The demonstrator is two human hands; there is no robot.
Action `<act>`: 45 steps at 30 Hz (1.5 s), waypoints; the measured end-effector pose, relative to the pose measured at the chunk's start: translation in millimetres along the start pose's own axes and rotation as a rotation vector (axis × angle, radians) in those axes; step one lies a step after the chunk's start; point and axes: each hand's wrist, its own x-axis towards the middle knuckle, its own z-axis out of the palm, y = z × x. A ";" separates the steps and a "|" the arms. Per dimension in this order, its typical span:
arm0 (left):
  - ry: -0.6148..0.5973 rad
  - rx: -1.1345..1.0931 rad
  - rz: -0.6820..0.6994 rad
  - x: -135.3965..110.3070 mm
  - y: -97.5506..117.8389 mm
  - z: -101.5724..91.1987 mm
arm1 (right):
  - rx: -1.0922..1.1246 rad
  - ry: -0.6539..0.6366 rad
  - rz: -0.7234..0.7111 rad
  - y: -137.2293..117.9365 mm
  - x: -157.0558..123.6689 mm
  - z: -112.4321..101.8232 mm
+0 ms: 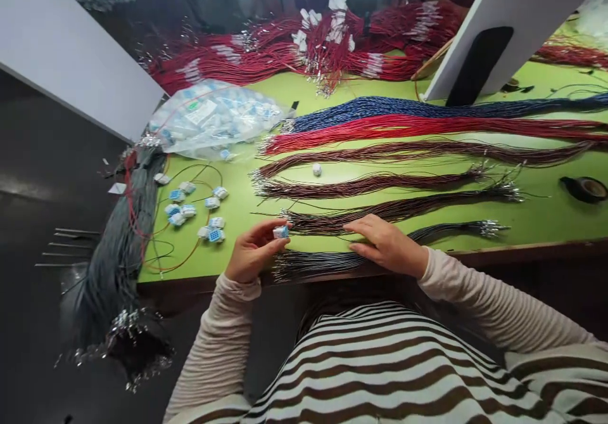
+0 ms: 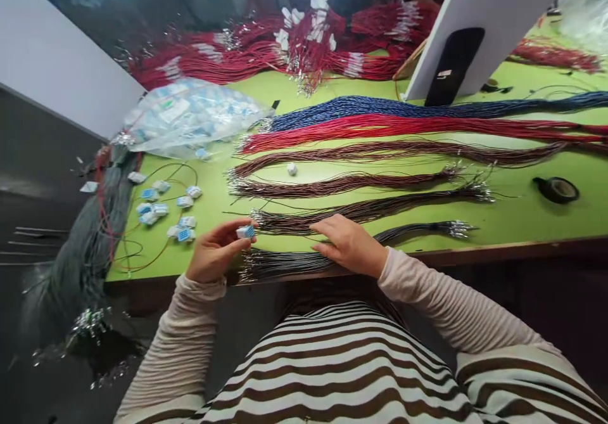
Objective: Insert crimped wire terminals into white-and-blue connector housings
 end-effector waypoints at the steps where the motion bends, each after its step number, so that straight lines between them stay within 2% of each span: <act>1: -0.004 -0.030 -0.024 -0.6 -0.3 -0.1 | 0.054 0.004 -0.005 -4.5 6.7 6.6; 6: -0.060 -0.178 -0.094 -3.9 0.4 -0.4 | 0.316 0.028 0.022 -25.3 39.5 30.5; 10: -0.106 -0.252 -0.078 -5.1 2.0 -0.2 | 0.350 0.117 0.049 -35.5 55.3 36.7; 18: -0.141 -0.254 -0.031 -4.7 0.0 -3.0 | 0.287 0.121 0.009 -35.3 54.5 48.5; 21: -0.188 -0.169 -0.010 -5.2 -0.2 -3.0 | 0.259 0.088 -0.022 -35.0 46.1 54.6; 24: -0.280 -0.015 -0.001 -6.2 1.1 -1.6 | 0.243 0.061 -0.065 -29.4 37.7 48.5; 26: -0.342 0.059 0.012 -6.5 1.9 -0.8 | 0.210 0.094 -0.057 -20.0 35.3 36.8; 29: -0.393 0.120 0.052 -6.1 1.4 -0.6 | 0.038 0.121 -0.025 0.5 37.8 17.0; 33: -0.426 0.312 0.204 -3.1 -0.2 0.0 | -0.364 -0.034 -0.043 22.9 44.6 7.4; 35: -0.413 0.412 0.297 -1.5 -0.4 1.5 | -0.450 -0.093 -0.059 28.0 46.3 9.0; 37: -0.378 0.482 0.371 -0.4 -0.2 3.5 | -0.449 -0.073 -0.077 30.0 46.2 9.6; 42: -0.330 0.590 0.457 1.3 0.8 6.3 | -0.288 0.092 -0.120 28.2 43.4 -2.9; 45: -0.309 0.602 0.439 2.7 0.3 6.7 | -0.113 0.103 -0.022 18.9 51.3 -6.7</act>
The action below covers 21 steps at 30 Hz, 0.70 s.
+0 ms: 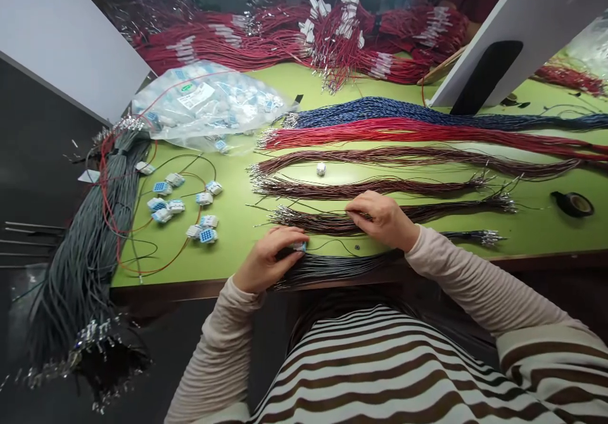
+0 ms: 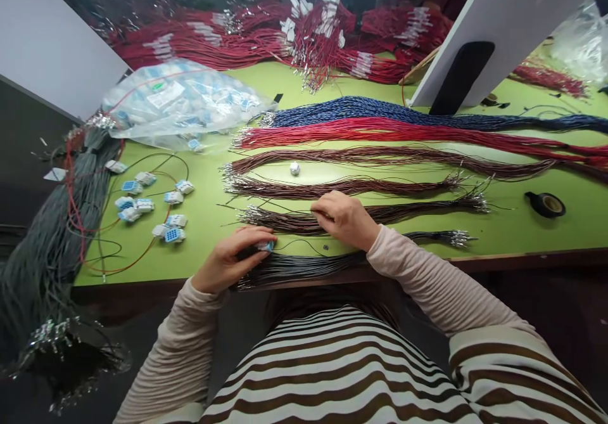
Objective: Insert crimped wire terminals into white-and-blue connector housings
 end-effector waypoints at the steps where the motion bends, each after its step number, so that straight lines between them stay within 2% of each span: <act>1: 0.003 -0.002 -0.013 0.4 -0.5 0.3 | 0.064 -0.043 0.047 -5.3 6.0 1.9; 4: 0.005 -0.002 -0.030 1.1 -2.2 1.6 | 0.132 -0.278 0.133 -25.7 32.8 15.7; 6: 0.005 -0.005 -0.022 1.1 -2.9 2.2 | 0.030 -0.429 0.160 -37.7 52.8 25.9; 8: 0.011 -0.015 -0.009 0.8 -3.0 2.3 | -0.063 -0.514 0.182 -43.9 68.0 31.0; 10: 0.026 -0.031 0.002 0.4 -2.7 2.2 | 0.010 -0.489 0.171 -43.7 74.7 28.9; 13: 0.031 -0.045 0.011 -0.2 -2.3 2.2 | 0.278 -0.365 0.132 -37.1 71.3 18.3; 15: 0.017 -0.059 -0.006 -0.4 -2.0 2.3 | 0.377 -0.380 0.126 -33.7 66.8 13.2; 18: 0.026 -0.121 -0.058 -1.3 -1.6 2.3 | 0.430 -0.434 0.141 -34.2 66.0 13.2; 21: 0.060 -0.199 -0.089 -2.4 -1.2 1.8 | 0.405 -0.402 0.164 -38.4 71.4 16.0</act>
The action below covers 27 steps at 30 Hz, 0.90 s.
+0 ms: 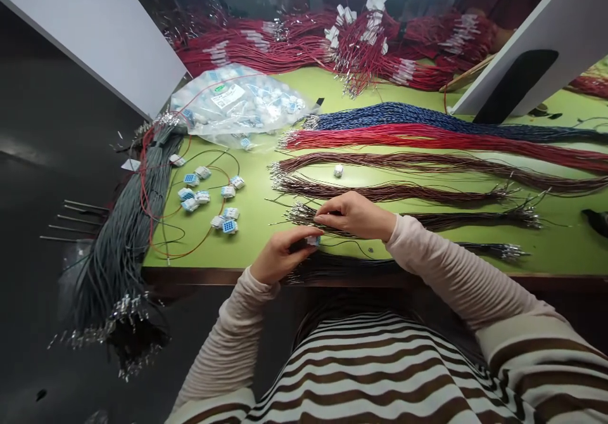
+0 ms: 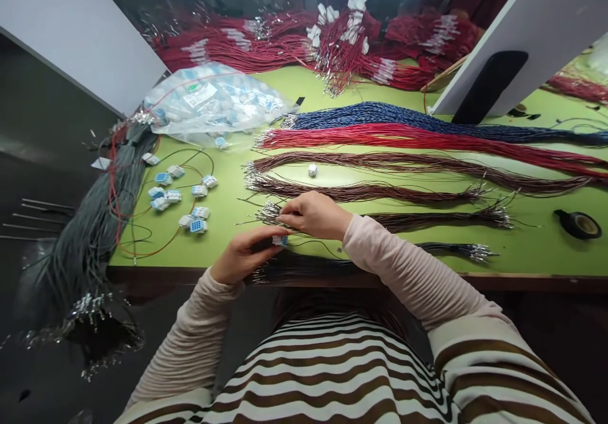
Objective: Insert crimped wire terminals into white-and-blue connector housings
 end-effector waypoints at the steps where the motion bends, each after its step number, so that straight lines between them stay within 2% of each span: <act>1: 0.012 -0.025 -0.002 -0.3 0.2 -0.2 | -0.011 0.014 -0.002 -1.5 1.5 -0.1; 7: 0.069 -0.210 -0.058 -0.8 -1.1 -0.1 | 0.053 0.076 -0.106 -3.0 -3.1 -5.3; 12: 0.092 -0.309 -0.179 -1.7 -4.3 0.5 | -0.056 -0.001 -0.003 5.5 -8.2 -2.0; 19: 0.113 -0.439 -0.164 0.4 4.8 -6.1 | -0.029 0.010 -0.121 6.4 -12.1 0.6; 23: 0.134 -0.411 -0.139 1.0 7.7 -8.0 | -0.109 0.041 -0.102 6.2 -13.3 1.1; 27: 0.160 -0.360 -0.125 0.4 6.6 -7.2 | -0.229 0.017 -0.056 6.5 -17.0 -0.2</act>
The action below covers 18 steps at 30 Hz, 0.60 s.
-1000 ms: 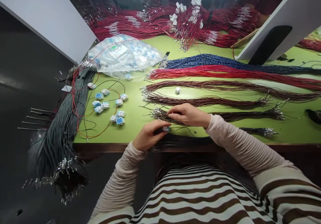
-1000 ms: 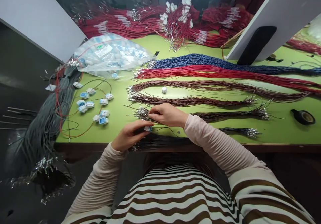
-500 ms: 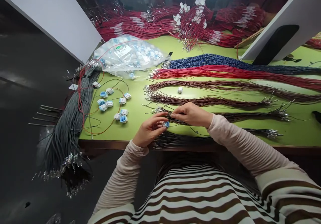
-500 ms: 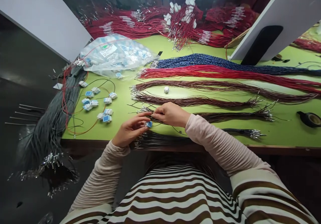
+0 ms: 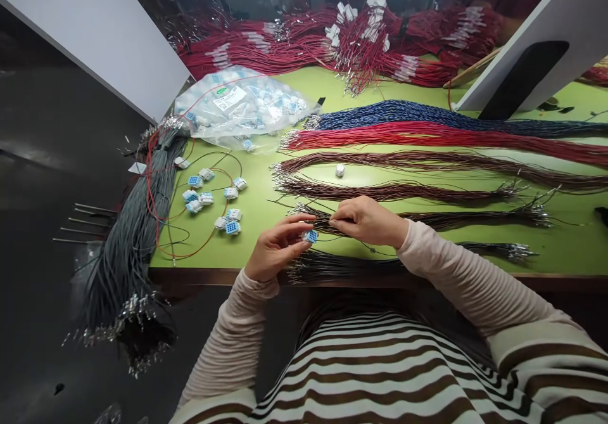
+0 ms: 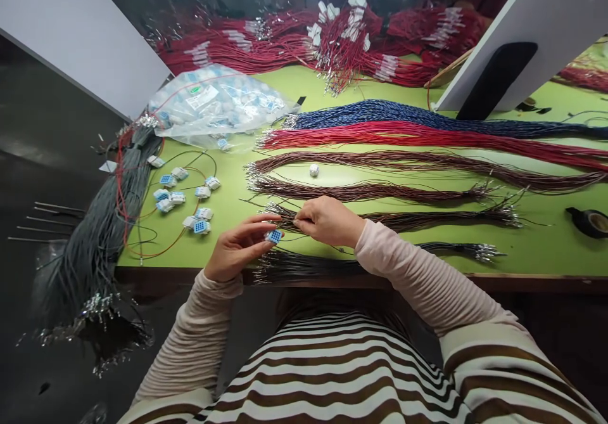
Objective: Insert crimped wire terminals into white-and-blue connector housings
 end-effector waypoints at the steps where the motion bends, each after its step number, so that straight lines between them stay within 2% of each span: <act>1: 0.007 0.022 -0.005 -0.2 -0.6 0.1 | -0.038 -0.010 0.007 -0.9 -1.0 -0.1; 5: 0.030 0.099 -0.044 -0.3 -2.6 0.2 | -0.221 -0.012 0.026 -10.4 -0.7 3.6; 11: 0.057 0.019 -0.086 -0.4 -4.1 1.0 | -0.361 -0.015 -0.116 -20.6 10.4 11.8; 14: 0.043 -0.042 -0.123 -0.1 -3.2 1.9 | -0.270 0.014 -0.110 -14.8 12.7 12.8; 18: 0.023 -0.156 -0.146 0.6 -2.3 1.4 | 0.065 0.111 -0.097 -5.9 11.4 11.9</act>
